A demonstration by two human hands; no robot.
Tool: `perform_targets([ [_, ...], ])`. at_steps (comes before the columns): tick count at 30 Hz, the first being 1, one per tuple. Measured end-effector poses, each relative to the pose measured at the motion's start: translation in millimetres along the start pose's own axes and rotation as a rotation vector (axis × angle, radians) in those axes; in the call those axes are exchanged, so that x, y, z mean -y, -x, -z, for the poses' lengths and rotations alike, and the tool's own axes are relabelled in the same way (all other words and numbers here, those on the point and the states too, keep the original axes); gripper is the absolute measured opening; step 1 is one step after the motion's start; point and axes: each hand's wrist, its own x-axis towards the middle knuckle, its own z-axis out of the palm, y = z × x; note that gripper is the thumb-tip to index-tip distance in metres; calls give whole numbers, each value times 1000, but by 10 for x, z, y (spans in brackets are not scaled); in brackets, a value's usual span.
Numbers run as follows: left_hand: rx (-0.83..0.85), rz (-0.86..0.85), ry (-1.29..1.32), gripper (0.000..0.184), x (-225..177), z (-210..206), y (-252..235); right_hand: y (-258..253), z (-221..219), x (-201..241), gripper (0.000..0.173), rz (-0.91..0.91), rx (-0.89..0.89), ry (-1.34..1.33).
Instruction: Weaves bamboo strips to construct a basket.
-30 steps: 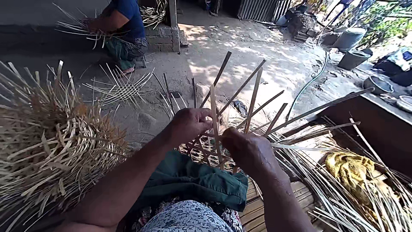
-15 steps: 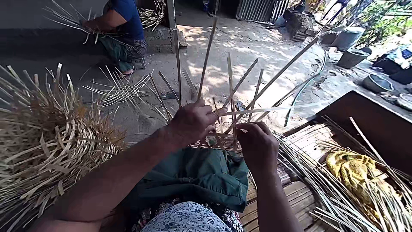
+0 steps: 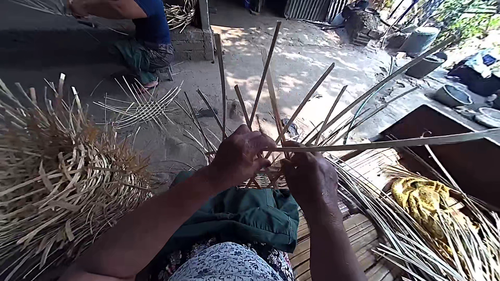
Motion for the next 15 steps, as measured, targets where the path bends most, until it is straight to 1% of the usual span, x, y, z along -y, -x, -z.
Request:
perform_targets([
  [2,12,20,118,24,90,39,19,-110,-9,-149,21,-20,144,-295],
  [4,-2,57,212,19,194,72,50,-228,-56,-336,17,-30,310,-687],
  [6,-34,99,258,17,269,91,71,-285,-145,-455,14,-2,382,-970],
  [7,-56,111,239,16,293,84,74,-276,-183,-485,12,63,369,-1005],
  [8,-77,108,172,16,313,68,71,-246,-207,-491,10,167,319,-960],
  [9,-94,93,68,19,323,45,72,-203,-211,-451,11,283,231,-806],
  [10,-103,64,-44,22,323,14,83,-137,-205,-363,15,359,125,-588],
  [11,-109,19,-161,23,306,-22,95,-61,-193,-250,21,397,19,-356],
  [12,-99,-14,-247,24,279,-54,105,6,-176,-143,28,400,-60,-152],
  [13,-79,-26,-287,26,243,-71,116,52,-160,-79,33,373,-95,4],
  [14,-56,-15,-271,26,201,-68,125,73,-135,-58,33,333,-83,105],
  [15,-32,21,-200,27,157,-43,120,69,-99,-67,29,298,-38,150],
])
